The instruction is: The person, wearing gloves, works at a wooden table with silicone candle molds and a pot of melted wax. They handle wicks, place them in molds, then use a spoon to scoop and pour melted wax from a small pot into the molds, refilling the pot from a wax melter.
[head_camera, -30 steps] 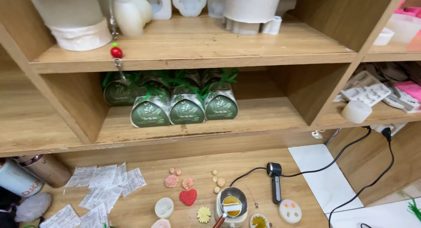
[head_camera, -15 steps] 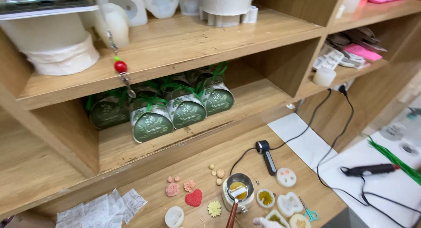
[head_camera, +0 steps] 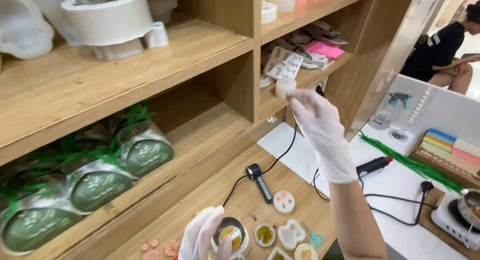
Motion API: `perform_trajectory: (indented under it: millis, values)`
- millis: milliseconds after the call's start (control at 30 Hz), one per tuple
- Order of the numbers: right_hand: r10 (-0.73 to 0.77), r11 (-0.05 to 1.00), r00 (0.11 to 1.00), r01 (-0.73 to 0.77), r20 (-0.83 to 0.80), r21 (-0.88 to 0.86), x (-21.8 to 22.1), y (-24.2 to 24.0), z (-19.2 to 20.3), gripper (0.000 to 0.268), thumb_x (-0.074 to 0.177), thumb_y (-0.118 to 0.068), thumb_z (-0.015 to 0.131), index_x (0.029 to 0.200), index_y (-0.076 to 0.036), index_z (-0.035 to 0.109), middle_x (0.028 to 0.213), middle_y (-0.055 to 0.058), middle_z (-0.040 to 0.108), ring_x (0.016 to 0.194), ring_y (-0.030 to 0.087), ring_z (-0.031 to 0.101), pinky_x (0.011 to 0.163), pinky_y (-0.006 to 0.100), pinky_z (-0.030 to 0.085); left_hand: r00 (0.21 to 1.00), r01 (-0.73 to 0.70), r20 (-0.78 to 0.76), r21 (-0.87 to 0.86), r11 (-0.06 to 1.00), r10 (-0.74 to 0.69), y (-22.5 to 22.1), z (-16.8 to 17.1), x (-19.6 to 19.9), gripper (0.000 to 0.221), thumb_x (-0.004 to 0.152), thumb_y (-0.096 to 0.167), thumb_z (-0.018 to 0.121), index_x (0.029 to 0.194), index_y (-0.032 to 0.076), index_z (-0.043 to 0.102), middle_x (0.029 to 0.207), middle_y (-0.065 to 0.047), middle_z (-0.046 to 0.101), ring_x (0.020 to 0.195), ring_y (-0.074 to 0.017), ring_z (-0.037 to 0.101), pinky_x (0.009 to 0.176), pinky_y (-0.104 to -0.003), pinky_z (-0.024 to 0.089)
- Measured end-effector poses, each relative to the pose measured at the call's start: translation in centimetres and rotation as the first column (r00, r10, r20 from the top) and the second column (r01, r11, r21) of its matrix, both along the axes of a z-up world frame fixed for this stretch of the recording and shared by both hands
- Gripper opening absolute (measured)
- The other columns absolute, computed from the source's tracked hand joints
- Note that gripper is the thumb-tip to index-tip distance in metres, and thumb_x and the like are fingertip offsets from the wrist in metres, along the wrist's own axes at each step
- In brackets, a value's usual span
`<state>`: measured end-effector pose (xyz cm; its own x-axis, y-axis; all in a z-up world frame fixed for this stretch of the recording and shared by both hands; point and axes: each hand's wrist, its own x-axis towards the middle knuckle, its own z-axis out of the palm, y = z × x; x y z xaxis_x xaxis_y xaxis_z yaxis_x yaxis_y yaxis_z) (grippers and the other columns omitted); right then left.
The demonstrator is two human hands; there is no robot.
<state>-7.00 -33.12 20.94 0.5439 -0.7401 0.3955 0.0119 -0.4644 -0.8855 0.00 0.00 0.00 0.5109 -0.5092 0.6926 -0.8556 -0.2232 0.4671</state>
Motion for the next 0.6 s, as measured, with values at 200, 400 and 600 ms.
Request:
perform_trajectory:
  millis: [200,400,600]
  values:
    - [-0.036,0.848,0.996,-0.012,-0.081,-0.529,10.0,-14.6,3.5,0.03,0.098,-0.026,0.062,0.122,-0.01,0.07,0.114,0.014,0.074,0.105,0.031,0.07,0.09,0.041,0.054,0.969,-0.168,0.176,-0.029,0.985,0.17,-17.8,15.8,-1.1,0.047,0.084,0.018,0.073,0.13,0.009,0.064,0.13,-0.014,0.06,0.128,-0.0339,0.057,0.113,-0.057,0.036]
    - [0.127,0.846,0.988,-0.155,-0.09,-0.51,15.0,-21.3,4.9,0.032,0.096,-0.024,0.064,0.125,-0.01,0.068,0.118,0.014,0.072,0.108,0.028,0.069,0.092,0.039,0.054,0.877,-0.36,0.307,-0.091,0.928,0.37,-26.3,15.6,0.8,0.052,0.09,0.019,0.071,0.141,0.016,0.058,0.146,-0.018,0.046,0.137,-0.0392,0.045,0.115,-0.055,0.037]
    - [0.276,0.836,0.958,-0.281,-0.082,-0.471,17.8,-23.5,5.6,0.036,0.094,-0.021,0.066,0.128,-0.009,0.065,0.123,0.013,0.071,0.112,0.026,0.067,0.095,0.038,0.054,0.739,-0.592,0.412,0.019,0.805,0.533,-28.3,13.1,2.3,0.065,0.095,0.037,0.068,0.154,0.023,0.044,0.155,-0.028,0.035,0.134,-0.0411,0.041,0.108,-0.051,0.036]
